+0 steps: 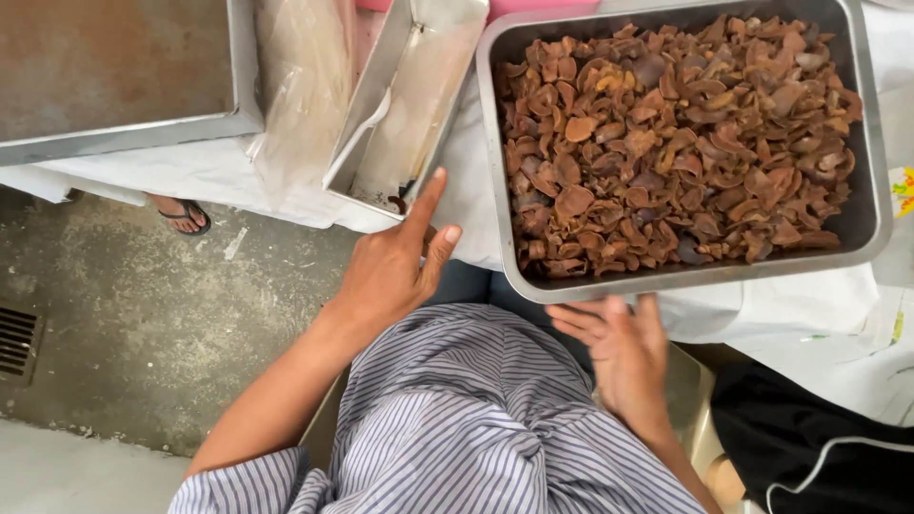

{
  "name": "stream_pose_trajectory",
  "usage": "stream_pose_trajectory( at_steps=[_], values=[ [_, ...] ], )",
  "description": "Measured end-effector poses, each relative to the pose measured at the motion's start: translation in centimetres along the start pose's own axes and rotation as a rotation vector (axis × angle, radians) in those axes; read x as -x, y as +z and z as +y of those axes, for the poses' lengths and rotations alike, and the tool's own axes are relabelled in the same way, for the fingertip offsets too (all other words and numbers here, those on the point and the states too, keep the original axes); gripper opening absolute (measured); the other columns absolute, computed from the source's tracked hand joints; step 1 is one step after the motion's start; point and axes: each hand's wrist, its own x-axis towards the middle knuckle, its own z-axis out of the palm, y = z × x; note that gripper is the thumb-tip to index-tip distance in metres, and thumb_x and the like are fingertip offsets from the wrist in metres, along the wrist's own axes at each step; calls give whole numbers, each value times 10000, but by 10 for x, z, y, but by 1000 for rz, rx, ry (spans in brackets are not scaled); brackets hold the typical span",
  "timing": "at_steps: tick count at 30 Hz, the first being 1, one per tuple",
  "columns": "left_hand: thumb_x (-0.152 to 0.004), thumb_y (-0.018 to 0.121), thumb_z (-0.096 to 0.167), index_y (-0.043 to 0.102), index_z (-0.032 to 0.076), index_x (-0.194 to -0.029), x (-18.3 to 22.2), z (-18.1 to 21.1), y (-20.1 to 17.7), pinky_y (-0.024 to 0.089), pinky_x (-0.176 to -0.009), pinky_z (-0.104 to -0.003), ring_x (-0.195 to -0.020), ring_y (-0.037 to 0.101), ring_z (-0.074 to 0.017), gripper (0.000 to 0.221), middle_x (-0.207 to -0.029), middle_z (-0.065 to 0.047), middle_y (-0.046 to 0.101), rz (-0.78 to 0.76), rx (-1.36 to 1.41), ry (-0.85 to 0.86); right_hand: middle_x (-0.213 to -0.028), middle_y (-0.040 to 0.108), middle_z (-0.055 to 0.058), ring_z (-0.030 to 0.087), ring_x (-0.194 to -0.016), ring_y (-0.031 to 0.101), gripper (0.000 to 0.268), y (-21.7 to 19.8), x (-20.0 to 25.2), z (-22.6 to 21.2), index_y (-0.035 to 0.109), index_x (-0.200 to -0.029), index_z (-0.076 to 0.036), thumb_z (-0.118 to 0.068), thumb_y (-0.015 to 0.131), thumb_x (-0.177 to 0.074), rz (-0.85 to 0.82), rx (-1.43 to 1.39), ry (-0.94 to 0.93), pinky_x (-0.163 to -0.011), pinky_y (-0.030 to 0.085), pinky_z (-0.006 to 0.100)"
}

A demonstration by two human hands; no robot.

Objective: Scooping dried rinds from a large tray into small plastic bags using a spoon and a plastic cup for measurement.

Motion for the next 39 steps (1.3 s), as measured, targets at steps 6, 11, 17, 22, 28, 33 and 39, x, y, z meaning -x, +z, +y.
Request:
stream_pose_trajectory(
  at_steps=[6, 11, 17, 22, 28, 33, 39],
  values=[
    [-1015, 343, 595, 579, 42, -1108, 6, 21, 15, 525, -556, -461, -598, 687, -273, 609, -688, -78, 674, -146, 140, 109, -926, 711, 145, 253, -763, 750, 321, -64, -20, -57, 461, -1242, -160, -462, 470, -1132, 375, 115, -112, -721, 668, 354],
    [-982, 478, 578, 538, 69, -935, -1, 40, 30, 446, -456, -413, -492, 583, -258, 515, -626, -66, 589, -194, 277, 48, -828, 459, -61, 103, -636, 552, 251, -105, -62, -64, 545, -1090, -169, -348, 714, -1040, 523, 85, -95, -732, 688, 387],
    [-1058, 400, 434, 532, 73, -924, -7, 27, 28, 471, -546, -381, -657, 556, -244, 407, -766, -87, 579, -115, 397, -40, -834, 616, -17, 149, -687, 697, 225, -75, -38, -40, 552, -1033, -98, -220, 740, -1019, 532, -54, -198, -699, 701, 337],
    [-1045, 426, 438, 463, 108, -958, -2, 15, 6, 384, -468, -384, -506, 513, -188, 343, -706, -47, 575, -66, 424, -237, -648, 655, 58, 270, -698, 751, 349, -54, -16, -5, 514, -802, -159, -288, 765, -1008, 498, -98, -203, -685, 643, 292],
    [-1042, 443, 469, 583, 70, -987, 4, 6, -16, 358, -436, -301, -507, 463, -129, 426, -671, -3, 560, 81, 399, -215, -775, 722, 111, 250, -788, 768, 250, -24, -6, 8, 573, -876, -128, -260, 646, -1075, 351, -112, -194, -865, 676, 383],
    [-1071, 410, 323, 494, -63, -1467, 12, 13, -60, 583, -532, -504, -497, 716, -321, 559, -672, -169, 749, -221, -11, -133, -772, 708, 111, 273, -799, 768, 294, -25, -6, 19, 577, -825, -115, -252, 655, -1073, 324, -91, -260, -871, 688, 421],
    [-1148, 589, 68, 704, 13, -1131, 25, -59, -117, 368, -452, -329, -463, 496, -150, 129, -624, -24, 580, 380, -289, -36, -762, 687, 90, 291, -821, 772, 287, -28, -5, 21, 584, -835, -118, -239, 630, -1092, 262, -77, -280, -856, 686, 396]
  ],
)
